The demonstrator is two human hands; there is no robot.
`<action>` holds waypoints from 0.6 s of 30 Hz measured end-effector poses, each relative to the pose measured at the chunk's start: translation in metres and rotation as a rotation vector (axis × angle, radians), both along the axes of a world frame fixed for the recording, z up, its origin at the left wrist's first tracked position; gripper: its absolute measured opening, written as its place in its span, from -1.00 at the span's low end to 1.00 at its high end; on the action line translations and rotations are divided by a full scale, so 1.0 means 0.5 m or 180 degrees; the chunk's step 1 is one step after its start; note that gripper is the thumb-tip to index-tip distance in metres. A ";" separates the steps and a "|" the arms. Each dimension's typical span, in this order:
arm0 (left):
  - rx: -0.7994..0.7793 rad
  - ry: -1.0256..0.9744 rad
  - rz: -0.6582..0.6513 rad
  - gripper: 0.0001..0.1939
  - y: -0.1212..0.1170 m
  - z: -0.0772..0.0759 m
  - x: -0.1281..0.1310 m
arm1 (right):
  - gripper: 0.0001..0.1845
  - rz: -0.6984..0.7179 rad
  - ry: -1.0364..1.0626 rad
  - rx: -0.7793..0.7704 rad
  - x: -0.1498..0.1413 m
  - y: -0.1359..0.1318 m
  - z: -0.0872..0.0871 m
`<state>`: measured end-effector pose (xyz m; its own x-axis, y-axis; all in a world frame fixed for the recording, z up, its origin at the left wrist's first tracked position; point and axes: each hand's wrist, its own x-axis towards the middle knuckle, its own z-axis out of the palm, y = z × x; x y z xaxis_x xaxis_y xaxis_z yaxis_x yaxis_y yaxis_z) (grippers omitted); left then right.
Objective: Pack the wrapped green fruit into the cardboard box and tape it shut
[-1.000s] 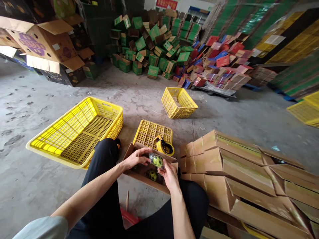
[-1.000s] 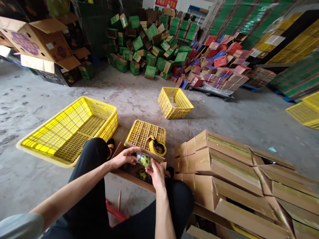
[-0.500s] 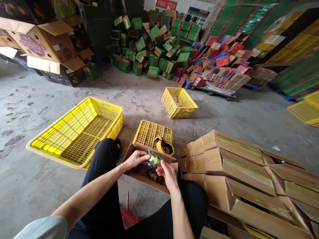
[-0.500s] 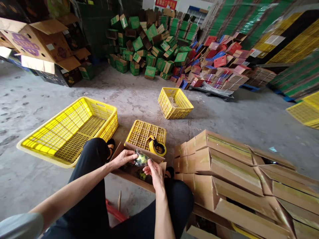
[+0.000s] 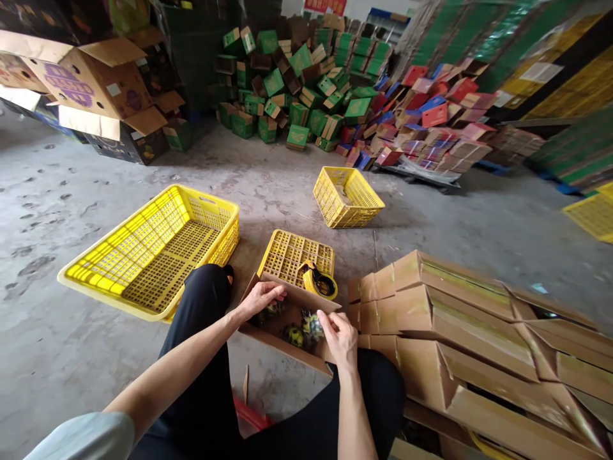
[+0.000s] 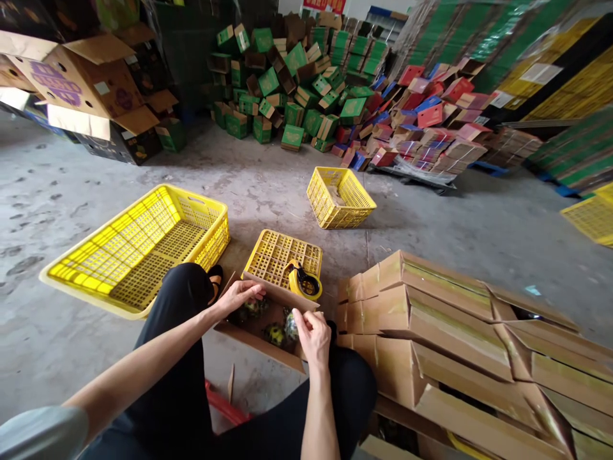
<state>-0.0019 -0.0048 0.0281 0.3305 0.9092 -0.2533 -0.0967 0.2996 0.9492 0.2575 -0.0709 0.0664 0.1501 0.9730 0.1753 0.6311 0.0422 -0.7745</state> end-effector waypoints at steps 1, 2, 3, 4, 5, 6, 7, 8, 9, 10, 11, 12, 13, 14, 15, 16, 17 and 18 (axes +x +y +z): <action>-0.0008 -0.0014 0.0038 -0.25 0.003 0.001 -0.002 | -0.39 -0.0024 -0.0162 0.0113 -0.001 -0.001 -0.004; -0.0018 -0.0032 0.0065 -0.24 0.005 0.002 -0.004 | -0.42 -0.0056 -0.0258 0.0172 -0.005 -0.002 -0.007; -0.0028 -0.0050 0.0085 -0.23 0.006 0.002 -0.004 | -0.45 -0.0044 -0.0318 0.0158 -0.012 -0.001 -0.011; -0.0039 -0.0067 0.0101 -0.22 0.006 0.003 -0.004 | -0.50 0.0067 -0.0402 0.0038 -0.022 0.001 -0.015; -0.0048 -0.0085 0.0114 -0.22 0.006 0.003 -0.003 | -0.57 0.0260 -0.0518 -0.0162 -0.033 0.005 -0.019; -0.0053 -0.0101 0.0123 -0.22 0.006 0.004 -0.002 | -0.65 0.0503 -0.0655 -0.0405 -0.046 0.012 -0.024; -0.0055 -0.0117 0.0131 -0.22 0.006 0.004 -0.001 | -0.74 0.0775 -0.0814 -0.0673 -0.060 0.019 -0.031; -0.0056 -0.0131 0.0136 -0.23 0.006 0.004 -0.001 | -0.81 0.1004 -0.0942 -0.0888 -0.076 0.029 -0.039; -0.0055 -0.0144 0.0143 -0.23 0.006 0.005 -0.001 | -0.81 0.1147 -0.1011 -0.1017 -0.093 0.039 -0.049; -0.0054 -0.0155 0.0150 -0.23 0.006 0.005 -0.001 | -0.72 0.1256 -0.1057 -0.1112 -0.111 0.049 -0.060; -0.0055 -0.0165 0.0160 -0.22 0.007 0.005 -0.001 | -0.60 0.1343 -0.1103 -0.1191 -0.129 0.059 -0.073; -0.0055 -0.0174 0.0171 -0.22 0.008 0.005 -0.002 | -0.50 0.1431 -0.1147 -0.1259 -0.148 0.070 -0.086; -0.0052 -0.0183 0.0182 -0.21 0.009 0.004 -0.002 | -0.42 0.1505 -0.1190 -0.1311 -0.166 0.080 -0.099; -0.0049 -0.0190 0.0192 -0.21 0.010 0.003 -0.003 | -0.36 0.1548 -0.1232 -0.1346 -0.182 0.089 -0.111; -0.0045 -0.0195 0.0201 -0.21 0.012 0.002 -0.003 | -0.34 0.1566 -0.1272 -0.1375 -0.195 0.097 -0.121; -0.0040 -0.0198 0.0208 -0.21 0.013 0.002 -0.004 | -0.34 0.1567 -0.1304 -0.1391 -0.204 0.104 -0.130; -0.0030 -0.0200 0.0213 -0.21 0.014 0.001 -0.004 | -0.36 0.1559 -0.1327 -0.1394 -0.210 0.109 -0.136; -0.0017 -0.0204 0.0217 -0.21 0.015 0.001 -0.004 | -0.38 0.1555 -0.1339 -0.1385 -0.211 0.112 -0.140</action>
